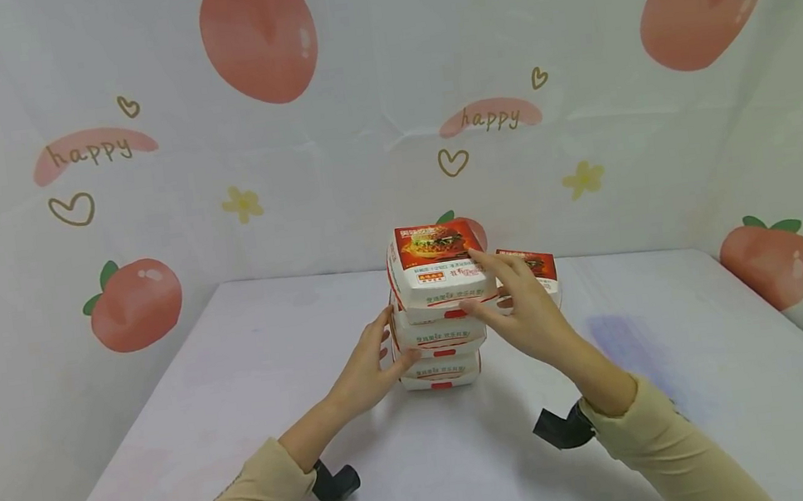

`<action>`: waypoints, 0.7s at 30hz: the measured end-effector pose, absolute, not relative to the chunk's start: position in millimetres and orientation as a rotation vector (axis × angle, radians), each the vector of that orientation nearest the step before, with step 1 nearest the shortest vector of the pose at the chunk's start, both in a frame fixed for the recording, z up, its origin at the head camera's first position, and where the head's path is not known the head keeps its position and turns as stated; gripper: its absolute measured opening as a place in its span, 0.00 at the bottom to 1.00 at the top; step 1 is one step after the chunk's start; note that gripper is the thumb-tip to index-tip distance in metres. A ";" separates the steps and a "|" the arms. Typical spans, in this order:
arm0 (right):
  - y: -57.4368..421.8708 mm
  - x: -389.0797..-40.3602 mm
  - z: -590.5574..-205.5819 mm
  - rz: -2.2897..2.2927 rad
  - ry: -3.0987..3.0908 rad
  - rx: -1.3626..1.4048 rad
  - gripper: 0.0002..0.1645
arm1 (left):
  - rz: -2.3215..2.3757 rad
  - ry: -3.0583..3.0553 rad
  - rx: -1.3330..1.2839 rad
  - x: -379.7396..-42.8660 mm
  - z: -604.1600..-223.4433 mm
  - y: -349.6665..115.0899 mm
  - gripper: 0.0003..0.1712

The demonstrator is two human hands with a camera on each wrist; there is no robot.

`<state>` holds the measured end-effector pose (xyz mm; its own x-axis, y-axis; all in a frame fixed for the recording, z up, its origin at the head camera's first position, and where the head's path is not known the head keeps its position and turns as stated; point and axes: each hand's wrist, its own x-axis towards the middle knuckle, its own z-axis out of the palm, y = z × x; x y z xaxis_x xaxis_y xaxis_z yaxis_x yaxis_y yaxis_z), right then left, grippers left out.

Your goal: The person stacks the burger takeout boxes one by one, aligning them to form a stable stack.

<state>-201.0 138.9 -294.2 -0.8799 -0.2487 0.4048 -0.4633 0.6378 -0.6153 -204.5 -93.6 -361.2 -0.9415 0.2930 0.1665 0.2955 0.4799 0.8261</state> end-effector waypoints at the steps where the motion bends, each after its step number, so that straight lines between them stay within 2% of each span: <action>1: 138.4 -201.1 -294.3 1.084 -2.577 0.571 0.41 | -1.509 -2.699 -0.538 -204.6 -361.2 -93.6 0.47; 21: 131.9 -200.5 -294.2 1.076 -2.560 0.534 0.42 | -1.509 -2.700 -0.552 -204.4 -359.9 -93.7 0.46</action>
<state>-200.5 131.9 -294.2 -0.8815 -0.2164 0.4197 -0.4513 0.6476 -0.6140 -204.4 -93.7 -359.9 -0.9382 0.3020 0.1690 0.3022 0.4770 0.8253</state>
